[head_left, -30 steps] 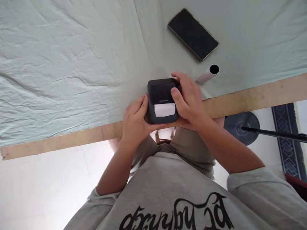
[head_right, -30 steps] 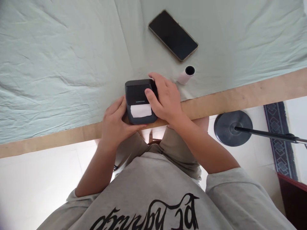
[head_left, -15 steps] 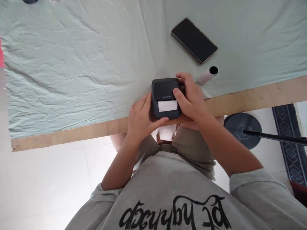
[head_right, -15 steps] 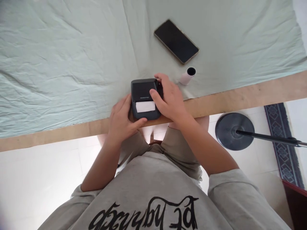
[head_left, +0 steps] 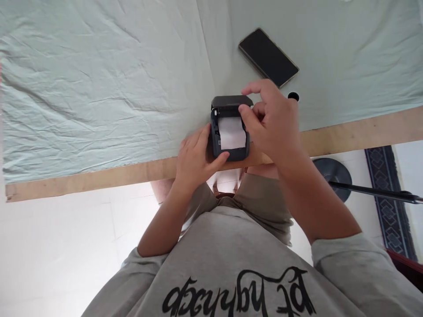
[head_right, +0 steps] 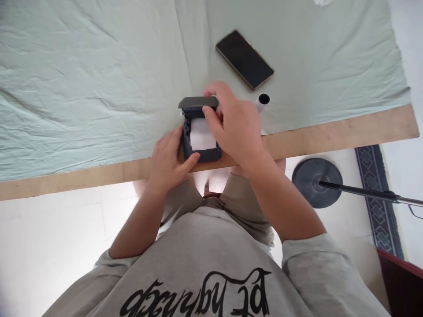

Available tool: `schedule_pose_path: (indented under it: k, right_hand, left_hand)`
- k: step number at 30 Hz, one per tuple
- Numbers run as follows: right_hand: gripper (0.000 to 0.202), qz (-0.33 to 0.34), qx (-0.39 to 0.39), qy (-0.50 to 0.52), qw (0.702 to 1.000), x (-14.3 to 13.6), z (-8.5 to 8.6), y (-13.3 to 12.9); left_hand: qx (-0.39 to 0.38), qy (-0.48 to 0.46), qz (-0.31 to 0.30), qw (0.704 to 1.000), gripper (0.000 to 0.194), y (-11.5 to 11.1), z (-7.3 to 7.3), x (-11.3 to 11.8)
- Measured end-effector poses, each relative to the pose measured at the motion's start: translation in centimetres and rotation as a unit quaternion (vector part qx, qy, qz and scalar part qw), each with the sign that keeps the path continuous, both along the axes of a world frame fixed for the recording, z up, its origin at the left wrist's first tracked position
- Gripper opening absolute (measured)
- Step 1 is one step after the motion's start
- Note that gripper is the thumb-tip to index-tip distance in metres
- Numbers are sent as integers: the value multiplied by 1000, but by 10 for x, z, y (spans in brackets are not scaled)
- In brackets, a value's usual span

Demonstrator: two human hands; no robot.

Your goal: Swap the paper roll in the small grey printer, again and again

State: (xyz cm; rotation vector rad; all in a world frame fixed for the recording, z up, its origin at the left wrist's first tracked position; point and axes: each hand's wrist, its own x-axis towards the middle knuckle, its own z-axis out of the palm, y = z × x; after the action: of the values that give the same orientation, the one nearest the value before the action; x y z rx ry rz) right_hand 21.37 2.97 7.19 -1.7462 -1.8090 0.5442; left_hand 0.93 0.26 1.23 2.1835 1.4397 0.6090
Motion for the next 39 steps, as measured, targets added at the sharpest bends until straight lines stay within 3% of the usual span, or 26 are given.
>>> schedule_pose_path:
  k: [3, 7, 11, 16, 20, 24, 26, 28, 29, 31, 33, 34, 36, 39]
  right_hand:
    - [12, -10, 23, -18, 1000, -6, 4, 5]
    - [11, 47, 43, -28, 998, 0, -11, 8]
    - [8, 80, 21, -31, 996, 11, -30, 15]
    - [24, 117, -34, -51, 991, 16, -41, 38]
    - [24, 158, -72, -109, 979, 11, -30, 52]
    - [27, 184, -114, -106, 971, 8, 4, 42]
    - [30, 158, -106, -26, 981, 12, 19, 31]
    - [31, 115, -101, 148, 977, 17, 22, 20]
    - [31, 85, -102, 256, 958, 20, 18, 16]
    - [30, 15, -109, 442, 890, 25, 3, 10]
    - [33, -40, -112, 533, 838, 28, -19, 7]
    - [35, -59, -108, 546, 829, 29, -29, 6]
    - [39, -85, -80, 525, 843, 28, -45, 4]
    - [29, -105, -24, 417, 902, 27, -56, 0]
  left_hand:
    - [0, 0, -4, 1000, 80, 0, 0, -1]
    - [-1, -4, -8, 1000, 78, -1, 0, -2]
    - [4, 0, -4, 1000, 80, -1, -2, -3]
    - [8, -4, -7, 1000, 81, -1, -1, -2]
    - [2, -3, -13, 1000, 82, -2, 1, -2]
    - [1, -20, -25, 999, 85, -2, 2, -4]
    - [0, -24, -26, 999, 85, -2, 2, -4]
    - [-1, -21, -21, 1000, 85, -3, 1, -4]
    - [-1, -20, -19, 1000, 85, -3, 1, -4]
    - [-2, -19, -17, 1000, 85, -3, 1, -3]
    - [-1, -19, -19, 1000, 84, -3, 1, -3]
    - [-1, -17, -19, 1000, 84, -3, 1, -3]
    - [2, -12, -19, 1000, 84, -3, 1, -3]
    - [4, -6, -20, 1000, 85, -3, 2, -3]
